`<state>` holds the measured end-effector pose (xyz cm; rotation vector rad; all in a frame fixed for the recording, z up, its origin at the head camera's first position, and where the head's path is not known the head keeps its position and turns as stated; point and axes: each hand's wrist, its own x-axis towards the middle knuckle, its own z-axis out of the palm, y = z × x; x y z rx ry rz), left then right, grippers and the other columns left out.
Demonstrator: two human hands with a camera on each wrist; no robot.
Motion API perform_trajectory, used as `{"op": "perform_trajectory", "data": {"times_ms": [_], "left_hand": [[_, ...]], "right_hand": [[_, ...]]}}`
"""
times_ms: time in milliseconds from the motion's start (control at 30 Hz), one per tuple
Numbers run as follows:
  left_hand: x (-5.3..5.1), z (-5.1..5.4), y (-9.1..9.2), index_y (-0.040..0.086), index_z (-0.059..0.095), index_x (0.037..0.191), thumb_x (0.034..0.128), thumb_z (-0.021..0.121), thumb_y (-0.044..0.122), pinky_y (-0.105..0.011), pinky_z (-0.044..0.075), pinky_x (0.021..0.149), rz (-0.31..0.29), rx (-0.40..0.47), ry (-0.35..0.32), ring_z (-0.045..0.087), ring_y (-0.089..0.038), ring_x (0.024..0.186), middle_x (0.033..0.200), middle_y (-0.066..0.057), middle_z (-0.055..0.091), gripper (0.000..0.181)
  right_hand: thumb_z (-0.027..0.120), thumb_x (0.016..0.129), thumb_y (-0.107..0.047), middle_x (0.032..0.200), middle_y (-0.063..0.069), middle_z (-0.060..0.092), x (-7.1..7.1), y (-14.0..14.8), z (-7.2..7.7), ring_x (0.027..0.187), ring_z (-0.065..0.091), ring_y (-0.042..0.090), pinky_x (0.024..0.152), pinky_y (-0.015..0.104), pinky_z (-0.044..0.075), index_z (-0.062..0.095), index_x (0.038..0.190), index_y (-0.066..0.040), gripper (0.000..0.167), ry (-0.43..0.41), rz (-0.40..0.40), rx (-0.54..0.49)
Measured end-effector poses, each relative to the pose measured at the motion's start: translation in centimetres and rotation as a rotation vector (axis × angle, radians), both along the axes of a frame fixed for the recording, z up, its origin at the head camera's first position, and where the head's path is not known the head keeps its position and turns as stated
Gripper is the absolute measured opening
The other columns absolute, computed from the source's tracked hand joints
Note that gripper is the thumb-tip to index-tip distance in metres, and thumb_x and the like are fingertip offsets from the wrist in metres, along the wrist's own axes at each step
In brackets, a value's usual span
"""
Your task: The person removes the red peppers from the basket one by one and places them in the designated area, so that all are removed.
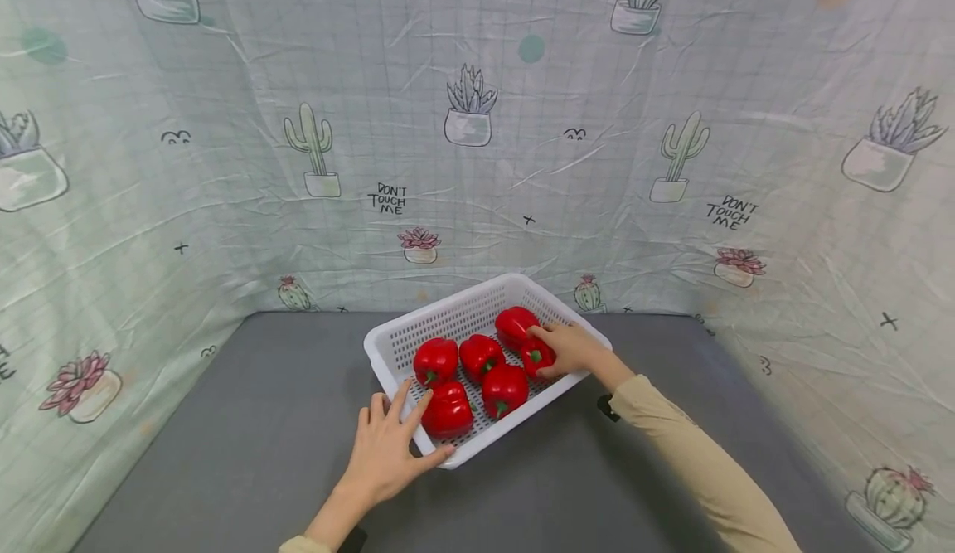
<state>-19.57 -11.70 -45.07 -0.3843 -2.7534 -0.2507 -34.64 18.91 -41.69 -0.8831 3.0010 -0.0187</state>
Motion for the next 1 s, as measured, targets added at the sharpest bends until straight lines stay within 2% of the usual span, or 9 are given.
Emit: {"op": "perform_trajectory", "data": {"times_ms": [167, 300, 400, 567, 733, 867, 1000], "left_hand": [[-0.5, -0.2, -0.9, 0.021, 0.038, 0.136, 0.069, 0.044, 0.076, -0.037, 0.025, 0.072, 0.037, 0.035, -0.009, 0.033, -0.027, 0.102, 0.144, -0.012, 0.029, 0.087], [-1.4, 0.0, -1.2, 0.015, 0.037, 0.137, 0.073, 0.047, 0.07, -0.041, 0.027, 0.074, 0.061, 0.038, -0.009, 0.034, -0.03, 0.103, 0.144, -0.015, 0.029, 0.085], [-2.2, 0.2, -1.1, 0.006, 0.036, 0.136, 0.0755, 0.049, 0.064, -0.044, 0.03, 0.075, 0.086, 0.056, -0.021, 0.034, -0.032, 0.103, 0.143, -0.018, 0.03, 0.085], [-4.2, 0.7, -0.8, -0.006, 0.034, 0.134, 0.0789, 0.051, 0.055, -0.048, 0.032, 0.076, 0.152, 0.125, -0.066, 0.034, -0.037, 0.102, 0.142, -0.024, 0.028, 0.084], [-7.1, 1.2, -1.2, -0.007, 0.024, 0.138, 0.0831, 0.048, 0.051, -0.058, 0.028, 0.085, 0.212, 0.194, -0.183, 0.026, -0.047, 0.114, 0.145, -0.028, 0.015, 0.083], [-9.3, 1.6, -1.9, -0.003, 0.016, 0.141, 0.0865, 0.043, 0.049, -0.062, 0.019, 0.09, 0.223, 0.237, -0.289, 0.014, -0.049, 0.12, 0.147, -0.026, 0.003, 0.08], [-10.3, 1.7, -2.5, 0.0, 0.016, 0.142, 0.0878, 0.042, 0.047, -0.062, 0.016, 0.09, 0.205, 0.258, -0.325, 0.012, -0.048, 0.119, 0.148, -0.024, 0.004, 0.076]], "right_hand": [[0.067, 0.073, -0.038, 0.113, 0.013, 0.051, 0.5, 0.0, -0.1, 0.094, 0.052, 0.024, 0.084, 0.048, 0.041, 0.048, 0.126, -0.03, 0.057, 0.059, 0.007, 0.005], [0.062, 0.078, -0.037, 0.124, 0.017, 0.045, 0.6, 0.1, -0.1, 0.107, 0.048, 0.032, 0.09, 0.055, 0.037, 0.049, 0.125, -0.032, 0.05, 0.096, 0.003, 0.008], [0.06, 0.08, -0.038, 0.127, 0.017, 0.044, 0.6, 0.3, -0.1, 0.111, 0.046, 0.035, 0.09, 0.056, 0.037, 0.049, 0.125, -0.031, 0.047, 0.136, -0.001, 0.013], [0.06, 0.08, -0.036, 0.124, 0.017, 0.046, 0.9, 0.7, -0.1, 0.103, 0.05, 0.035, 0.086, 0.053, 0.041, 0.052, 0.121, -0.026, 0.043, 0.172, -0.016, -0.017], [0.058, 0.082, -0.034, 0.12, 0.017, 0.048, 1.1, 1.0, -0.1, 0.096, 0.052, 0.034, 0.084, 0.052, 0.042, 0.05, 0.122, -0.024, 0.042, 0.192, -0.019, -0.094], [0.055, 0.084, -0.031, 0.12, 0.018, 0.045, 1.4, 1.2, -0.1, 0.094, 0.051, 0.034, 0.085, 0.052, 0.04, 0.047, 0.125, -0.027, 0.041, 0.196, -0.013, -0.172], [0.051, 0.087, -0.028, 0.118, 0.018, 0.041, 1.8, 1.5, -0.3, 0.091, 0.051, 0.034, 0.083, 0.05, 0.039, 0.049, 0.124, -0.03, 0.037, 0.189, -0.025, -0.215]]}}
